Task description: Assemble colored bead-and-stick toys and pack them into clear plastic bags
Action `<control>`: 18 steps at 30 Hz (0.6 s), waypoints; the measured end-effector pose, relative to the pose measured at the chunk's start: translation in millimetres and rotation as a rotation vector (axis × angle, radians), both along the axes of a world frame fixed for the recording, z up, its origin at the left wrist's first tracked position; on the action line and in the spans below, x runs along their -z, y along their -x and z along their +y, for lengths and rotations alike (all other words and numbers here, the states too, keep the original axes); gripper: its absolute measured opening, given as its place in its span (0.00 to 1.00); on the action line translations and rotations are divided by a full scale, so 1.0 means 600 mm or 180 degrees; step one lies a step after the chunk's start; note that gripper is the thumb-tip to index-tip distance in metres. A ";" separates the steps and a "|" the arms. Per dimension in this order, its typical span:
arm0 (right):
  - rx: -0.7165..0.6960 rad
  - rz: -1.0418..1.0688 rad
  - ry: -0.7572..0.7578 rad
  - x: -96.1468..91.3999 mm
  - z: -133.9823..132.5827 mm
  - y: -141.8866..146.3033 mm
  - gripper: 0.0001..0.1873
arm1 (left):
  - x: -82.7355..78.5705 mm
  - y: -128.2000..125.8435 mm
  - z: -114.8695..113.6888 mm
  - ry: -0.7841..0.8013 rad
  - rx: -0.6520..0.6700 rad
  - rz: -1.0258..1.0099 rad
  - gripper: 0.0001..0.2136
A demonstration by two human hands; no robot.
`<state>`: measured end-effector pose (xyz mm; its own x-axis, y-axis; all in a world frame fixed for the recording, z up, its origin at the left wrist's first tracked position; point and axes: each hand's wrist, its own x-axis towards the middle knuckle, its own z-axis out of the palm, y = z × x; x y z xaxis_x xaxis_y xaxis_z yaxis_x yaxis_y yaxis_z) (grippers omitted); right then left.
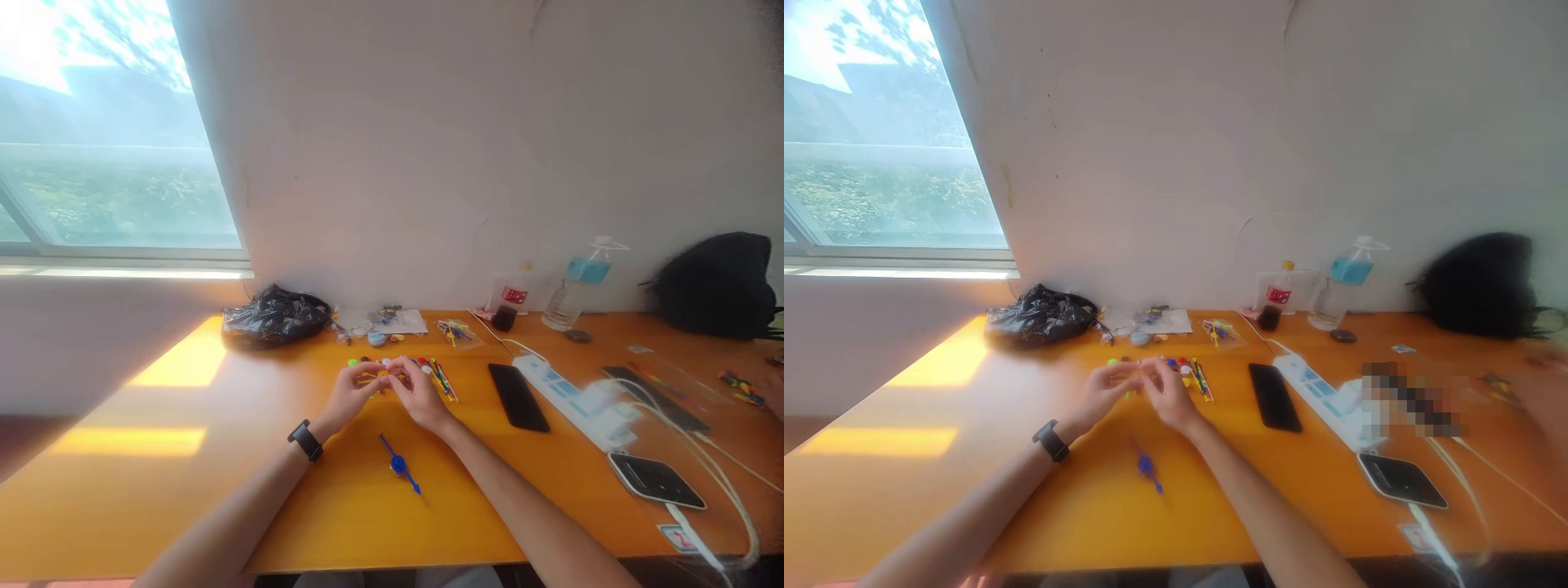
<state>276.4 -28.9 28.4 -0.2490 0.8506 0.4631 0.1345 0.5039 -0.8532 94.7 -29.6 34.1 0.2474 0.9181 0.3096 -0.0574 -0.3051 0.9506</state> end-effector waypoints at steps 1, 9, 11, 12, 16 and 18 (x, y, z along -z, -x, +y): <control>0.0025 -0.0026 -0.0035 -0.001 -0.001 0.000 0.11 | 0.000 0.000 0.000 -0.0019 0.0005 0.0001 0.17; 0.0020 -0.0106 -0.0074 -0.008 -0.001 -0.005 0.10 | 0.005 0.004 0.004 -0.0016 0.0032 -0.0057 0.16; 0.0011 -0.0145 -0.0090 -0.006 0.001 -0.006 0.09 | 0.002 0.004 0.002 -0.0014 0.0047 0.0009 0.16; 0.0017 -0.0173 -0.0107 -0.005 0.002 -0.006 0.08 | 0.001 0.004 0.001 -0.0005 0.0045 0.0037 0.16; 0.0105 -0.0325 -0.0252 -0.004 0.001 -0.009 0.07 | -0.009 0.004 -0.005 0.0070 0.0016 0.0075 0.16; 0.0099 -0.0345 -0.0309 -0.005 0.000 -0.009 0.07 | -0.012 0.004 -0.007 0.0120 0.0009 0.0066 0.16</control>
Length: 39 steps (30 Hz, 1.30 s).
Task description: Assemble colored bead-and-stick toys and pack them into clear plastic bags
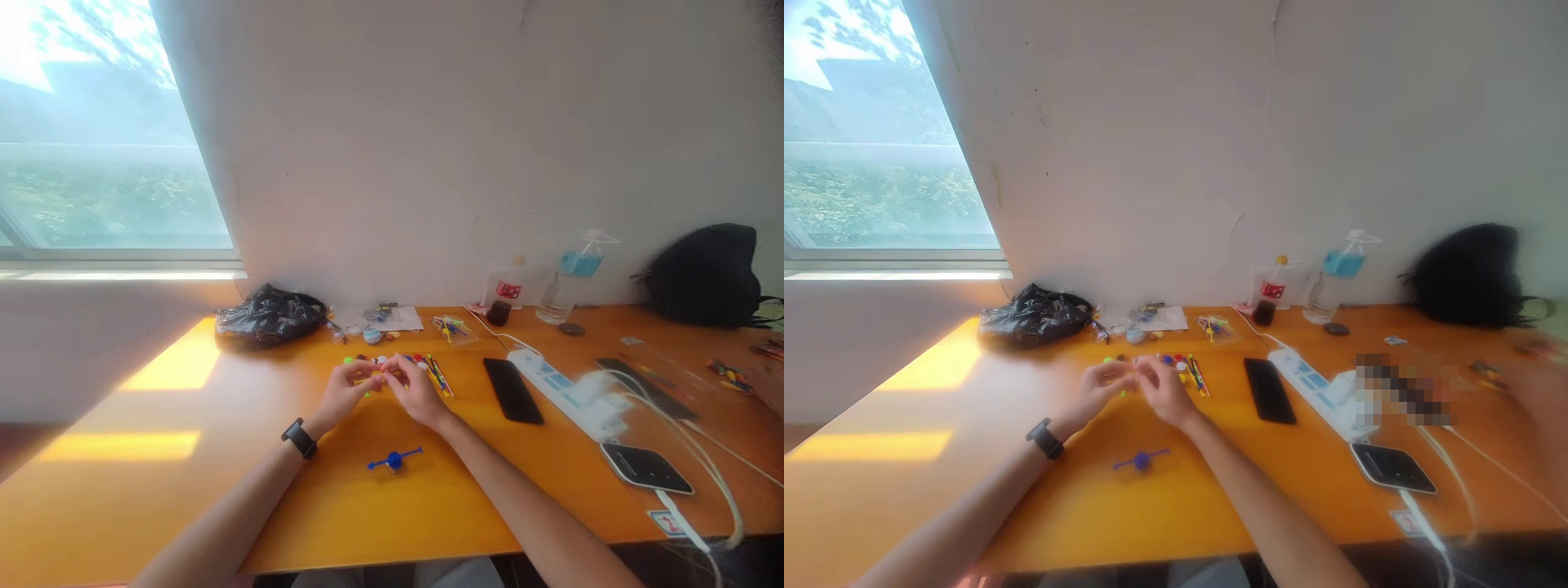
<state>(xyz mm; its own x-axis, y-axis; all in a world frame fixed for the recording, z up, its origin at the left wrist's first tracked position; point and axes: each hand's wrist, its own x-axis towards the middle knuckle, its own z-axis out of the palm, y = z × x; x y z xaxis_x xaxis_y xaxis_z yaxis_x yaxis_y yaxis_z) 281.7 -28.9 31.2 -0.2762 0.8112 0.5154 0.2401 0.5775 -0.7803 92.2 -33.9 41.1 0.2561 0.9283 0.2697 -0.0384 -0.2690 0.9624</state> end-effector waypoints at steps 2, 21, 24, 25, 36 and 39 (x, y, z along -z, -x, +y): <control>-0.0048 0.0014 0.0008 0.000 0.000 0.000 0.06 | -0.002 0.000 -0.001 0.0060 0.0039 0.0004 0.16; -0.0334 0.0317 0.0566 -0.022 -0.002 -0.010 0.07 | 0.006 -0.004 -0.004 0.0235 0.0212 -0.0153 0.16; -0.0298 0.0637 0.0801 -0.028 0.000 -0.014 0.10 | 0.008 0.000 0.002 0.0563 0.0276 -0.0573 0.16; -0.0264 0.0704 0.0865 -0.030 -0.001 -0.016 0.11 | 0.009 0.001 0.005 0.0729 0.0366 -0.0783 0.16; 0.0042 0.0662 0.0647 -0.022 0.006 -0.011 0.14 | 0.010 -0.001 0.005 0.1029 0.0617 -0.1332 0.14; 0.0347 0.0600 0.0529 -0.030 0.006 -0.016 0.17 | 0.011 -0.001 0.006 0.0997 0.0593 -0.1257 0.15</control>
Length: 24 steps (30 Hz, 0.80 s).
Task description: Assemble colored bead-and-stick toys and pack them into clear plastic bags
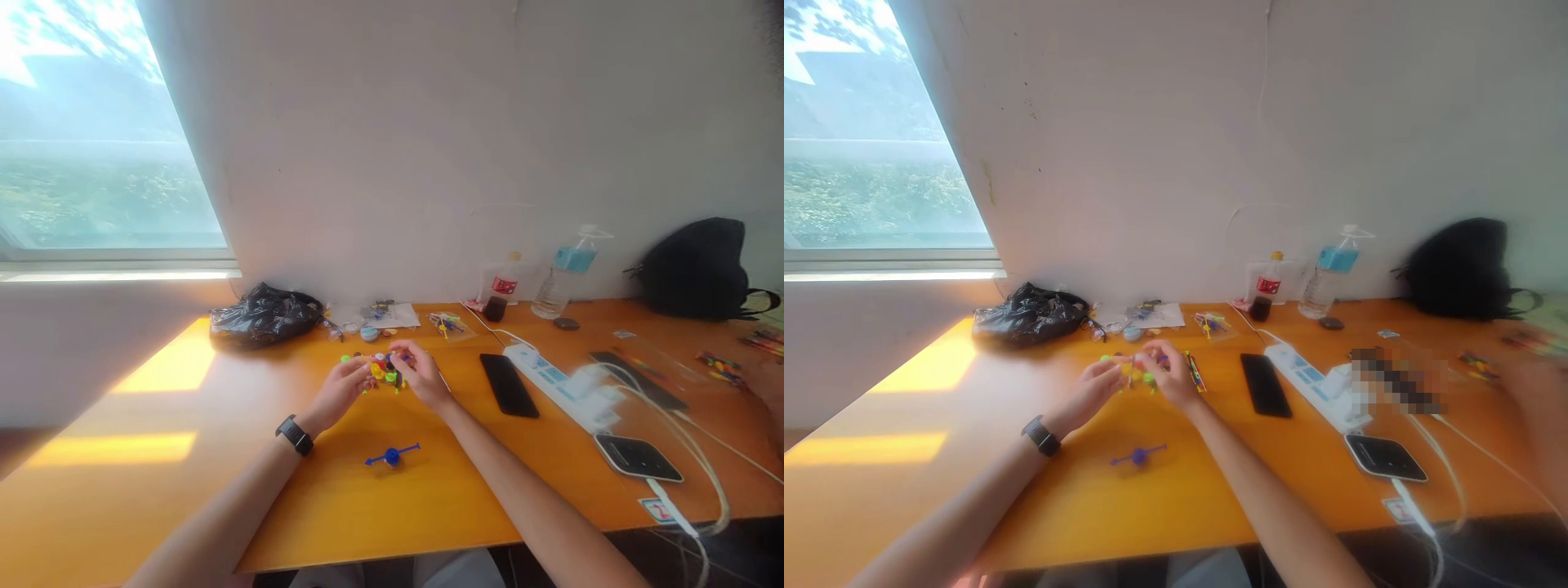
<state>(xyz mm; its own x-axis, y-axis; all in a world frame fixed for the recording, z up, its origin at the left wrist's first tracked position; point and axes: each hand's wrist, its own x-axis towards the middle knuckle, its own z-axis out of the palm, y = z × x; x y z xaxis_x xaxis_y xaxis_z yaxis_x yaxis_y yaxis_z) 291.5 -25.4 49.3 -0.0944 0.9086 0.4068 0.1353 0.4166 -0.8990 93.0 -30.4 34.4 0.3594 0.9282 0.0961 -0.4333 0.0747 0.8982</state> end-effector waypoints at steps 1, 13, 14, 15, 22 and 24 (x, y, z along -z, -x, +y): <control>-0.0014 0.0060 0.0110 -0.004 -0.002 -0.002 0.20 | 0.001 0.000 0.001 -0.0012 -0.0005 0.0030 0.16; -0.0362 0.0687 0.0620 -0.010 -0.004 -0.008 0.24 | 0.009 0.003 0.010 0.0002 -0.0337 0.0233 0.18; -0.0309 0.0638 0.0567 -0.010 -0.002 -0.009 0.24 | 0.010 0.003 0.010 0.0012 -0.0339 0.0214 0.18; -0.0257 0.0577 0.0538 -0.010 -0.002 -0.008 0.23 | 0.010 0.003 0.010 0.0019 -0.0337 0.0197 0.18; -0.0234 0.0304 0.0582 -0.006 -0.010 0.006 0.22 | 0.008 0.003 0.009 -0.0039 -0.0228 0.0262 0.15; -0.0310 0.0264 0.0511 0.003 -0.009 0.008 0.22 | 0.007 0.003 0.009 -0.0053 -0.0208 0.0287 0.15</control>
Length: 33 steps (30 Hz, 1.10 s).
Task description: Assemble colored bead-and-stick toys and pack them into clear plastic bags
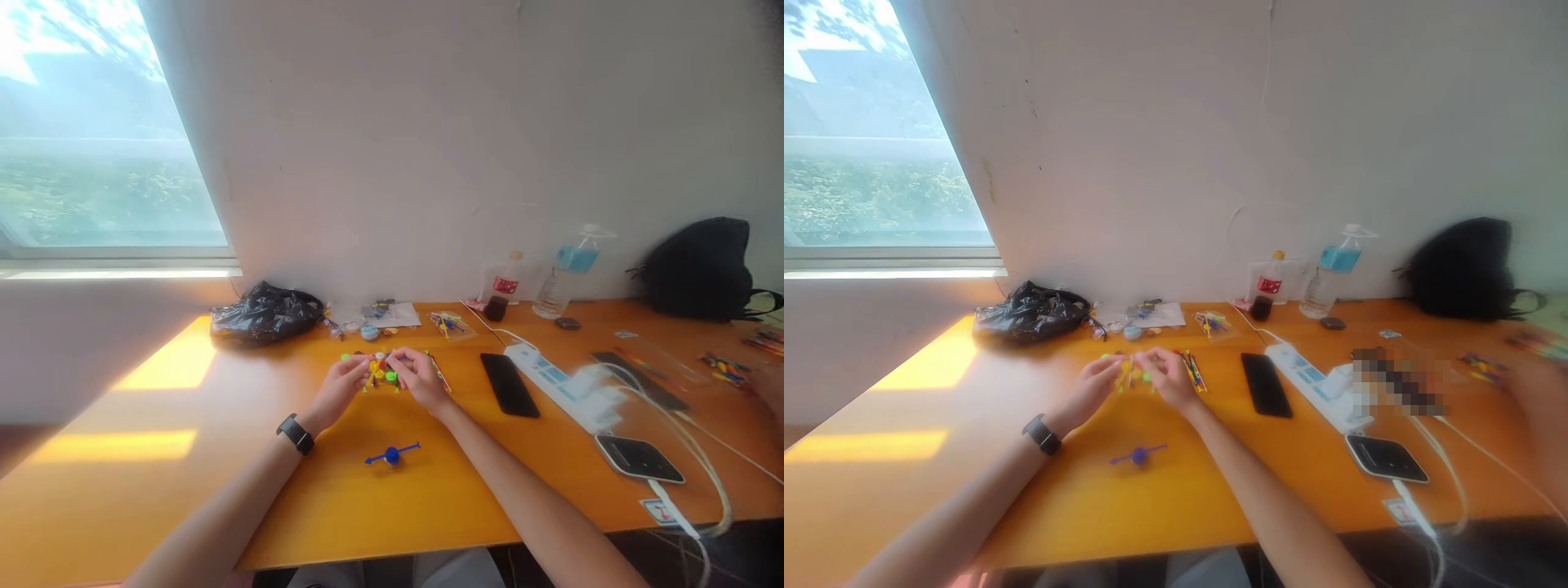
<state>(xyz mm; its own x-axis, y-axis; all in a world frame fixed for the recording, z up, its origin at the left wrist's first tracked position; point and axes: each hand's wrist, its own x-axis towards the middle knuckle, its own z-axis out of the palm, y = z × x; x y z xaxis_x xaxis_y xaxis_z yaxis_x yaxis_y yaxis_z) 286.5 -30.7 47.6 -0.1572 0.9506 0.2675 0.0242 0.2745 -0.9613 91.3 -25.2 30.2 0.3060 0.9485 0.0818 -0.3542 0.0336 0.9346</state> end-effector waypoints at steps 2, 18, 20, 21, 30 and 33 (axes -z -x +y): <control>-0.0039 -0.0029 -0.0080 0.009 0.004 0.001 0.21 | -0.001 0.000 0.000 -0.0009 0.0011 -0.0013 0.15; 0.0010 -0.0227 -0.0362 0.017 0.006 0.000 0.19 | -0.001 -0.002 -0.004 -0.0052 0.0087 0.0022 0.14; 0.0005 -0.0241 -0.0364 0.016 0.005 0.001 0.19 | -0.002 -0.002 -0.004 -0.0083 0.0109 0.0022 0.15; 0.0000 -0.0253 -0.0374 0.016 0.005 0.001 0.19 | -0.002 -0.002 -0.005 -0.0099 0.0114 0.0025 0.15; -0.0102 -0.0620 -0.0561 0.012 0.000 0.004 0.19 | 0.004 -0.004 -0.005 -0.0027 0.0104 0.0136 0.15; -0.0094 -0.0678 -0.0577 0.012 0.000 0.004 0.19 | 0.004 -0.005 -0.006 -0.0017 0.0120 0.0131 0.15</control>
<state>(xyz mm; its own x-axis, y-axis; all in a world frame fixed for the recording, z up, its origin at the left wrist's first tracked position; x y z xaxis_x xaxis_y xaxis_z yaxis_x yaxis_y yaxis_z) 284.1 -30.6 40.7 -0.2551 0.8845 0.3907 0.2099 0.4451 -0.8706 94.2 -28.9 27.6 0.3447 0.9358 0.0734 -0.3142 0.0413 0.9485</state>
